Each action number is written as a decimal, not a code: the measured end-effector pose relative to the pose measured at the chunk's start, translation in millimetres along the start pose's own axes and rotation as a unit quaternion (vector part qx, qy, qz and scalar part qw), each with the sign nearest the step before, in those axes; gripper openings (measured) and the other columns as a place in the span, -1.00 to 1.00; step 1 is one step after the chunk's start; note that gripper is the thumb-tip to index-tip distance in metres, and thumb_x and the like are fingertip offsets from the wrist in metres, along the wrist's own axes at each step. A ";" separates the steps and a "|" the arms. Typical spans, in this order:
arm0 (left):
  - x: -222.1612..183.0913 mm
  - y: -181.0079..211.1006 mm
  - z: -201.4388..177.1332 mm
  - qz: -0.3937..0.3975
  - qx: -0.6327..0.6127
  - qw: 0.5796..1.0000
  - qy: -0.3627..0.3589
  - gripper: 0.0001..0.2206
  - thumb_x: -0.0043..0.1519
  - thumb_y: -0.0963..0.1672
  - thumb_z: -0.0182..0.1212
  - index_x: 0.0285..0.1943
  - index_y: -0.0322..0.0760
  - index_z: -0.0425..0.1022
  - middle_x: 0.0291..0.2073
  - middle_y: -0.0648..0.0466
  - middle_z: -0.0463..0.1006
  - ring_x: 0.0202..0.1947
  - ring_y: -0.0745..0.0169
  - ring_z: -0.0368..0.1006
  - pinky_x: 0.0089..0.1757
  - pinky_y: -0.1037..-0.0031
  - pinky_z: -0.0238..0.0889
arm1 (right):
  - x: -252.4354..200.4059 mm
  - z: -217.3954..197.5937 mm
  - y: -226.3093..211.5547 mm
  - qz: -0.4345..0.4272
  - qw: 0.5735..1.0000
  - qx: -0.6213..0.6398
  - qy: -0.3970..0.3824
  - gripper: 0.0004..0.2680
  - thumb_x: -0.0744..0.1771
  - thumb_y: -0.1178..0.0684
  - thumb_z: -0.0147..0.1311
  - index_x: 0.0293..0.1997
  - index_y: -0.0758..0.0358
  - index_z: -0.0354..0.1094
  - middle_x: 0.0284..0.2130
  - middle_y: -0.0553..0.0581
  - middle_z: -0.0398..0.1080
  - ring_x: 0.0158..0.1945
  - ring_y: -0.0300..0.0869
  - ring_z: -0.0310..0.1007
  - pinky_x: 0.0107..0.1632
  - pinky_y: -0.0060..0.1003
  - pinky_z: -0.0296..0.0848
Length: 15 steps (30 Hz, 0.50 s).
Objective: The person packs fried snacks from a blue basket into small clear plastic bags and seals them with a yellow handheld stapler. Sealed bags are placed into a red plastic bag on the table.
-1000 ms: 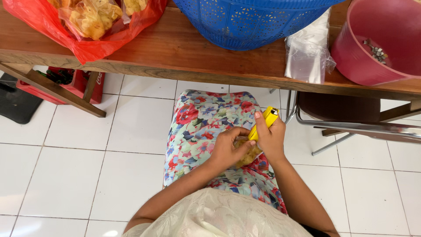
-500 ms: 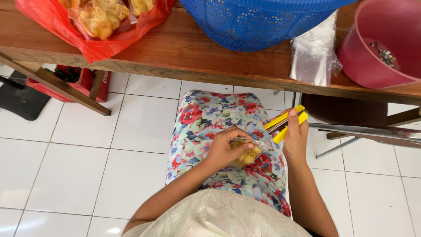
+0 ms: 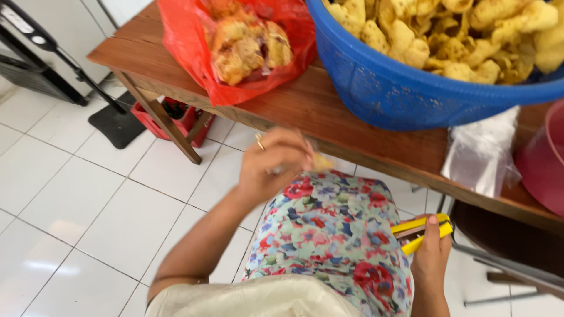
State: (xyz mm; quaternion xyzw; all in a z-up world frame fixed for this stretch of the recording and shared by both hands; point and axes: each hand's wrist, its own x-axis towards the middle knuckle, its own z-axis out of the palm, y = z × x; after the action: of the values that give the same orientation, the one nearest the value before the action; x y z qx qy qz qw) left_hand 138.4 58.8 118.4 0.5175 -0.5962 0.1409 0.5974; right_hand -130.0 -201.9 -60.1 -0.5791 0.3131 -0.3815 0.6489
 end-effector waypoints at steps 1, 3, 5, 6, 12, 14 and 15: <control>13.8 -13.6 -10.4 0.055 0.035 0.998 0.022 -0.80 0.14 -0.31 0.43 -0.16 -0.27 0.53 -0.13 0.02 0.52 -0.03 0.06 0.52 0.03 0.33 0.43 | 1.9 -1.3 3.1 -0.005 1.000 -0.005 -0.004 -0.74 0.51 -0.12 -0.14 0.00 0.35 0.25 -0.27 0.33 0.48 -0.27 -0.10 0.45 -0.20 -0.28 0.39; 42.7 -50.7 -30.5 0.142 0.088 0.984 0.056 -0.78 0.17 -0.36 0.39 -0.14 -0.32 0.49 -0.15 0.02 0.50 -0.07 0.08 0.51 0.01 0.28 0.44 | 7.7 -3.8 9.0 -0.018 1.000 -0.016 -0.011 -0.74 0.51 -0.10 -0.14 0.01 0.36 0.26 -0.26 0.34 0.48 -0.25 -0.08 0.44 -0.16 -0.27 0.39; 72.0 -97.5 -52.6 0.204 0.231 0.948 0.077 -0.76 0.11 -0.35 0.46 -0.15 -0.32 0.53 -0.12 -0.02 0.53 -0.04 -0.04 0.50 -0.02 0.20 0.35 | 15.7 -6.4 13.0 0.003 1.000 -0.009 -0.010 -0.74 0.49 -0.10 -0.15 0.00 0.36 0.25 -0.29 0.35 0.47 -0.28 -0.06 0.48 -0.19 -0.22 0.43; 87.9 -124.7 -63.2 0.210 0.251 0.943 0.056 -0.77 0.15 -0.33 0.44 -0.11 -0.32 0.53 -0.08 -0.05 0.51 -0.01 -0.07 0.48 0.00 0.19 0.36 | 21.4 -6.8 14.9 0.012 1.000 -0.006 -0.009 -0.75 0.48 -0.09 -0.16 -0.01 0.35 0.24 -0.30 0.36 0.47 -0.30 -0.04 0.49 -0.21 -0.19 0.45; 112.5 -276.9 -118.9 0.194 0.471 0.842 -0.179 -0.85 0.18 -0.18 0.22 -0.09 -0.10 0.53 -0.07 -0.01 0.45 0.09 -0.05 0.38 0.24 -0.06 0.16 | 75.6 2.2 29.0 0.018 0.998 -0.053 0.023 -0.78 0.45 -0.07 -0.12 -0.06 0.33 0.27 -0.34 0.34 0.48 -0.34 -0.04 0.49 -0.24 -0.18 0.48; 102.3 -314.5 -136.7 0.212 0.554 0.761 -0.263 -0.85 0.19 -0.15 0.16 -0.08 -0.06 0.52 -0.08 -0.02 0.46 0.12 -0.08 0.36 0.25 -0.05 0.11 | 99.8 11.7 33.7 0.033 0.997 -0.064 0.011 -0.78 0.44 -0.06 -0.10 -0.07 0.33 0.28 -0.35 0.33 0.48 -0.34 -0.04 0.49 -0.24 -0.18 0.48; 102.2 -332.4 -146.7 0.189 0.548 0.775 -0.252 -0.84 0.20 -0.16 0.15 -0.06 -0.07 0.52 -0.06 0.00 0.46 0.13 -0.06 0.37 0.28 -0.04 0.09 | 112.4 16.9 35.9 0.039 0.997 -0.069 0.005 -0.79 0.44 -0.06 -0.09 -0.07 0.32 0.28 -0.35 0.33 0.48 -0.34 -0.04 0.49 -0.24 -0.18 0.48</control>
State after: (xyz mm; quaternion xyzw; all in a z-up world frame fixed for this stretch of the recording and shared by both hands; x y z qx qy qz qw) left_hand 508.0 -12.8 92.5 0.6509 -0.6334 0.4185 0.0026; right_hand -53.3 -288.2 -89.4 -0.6081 0.3637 -0.3364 0.6204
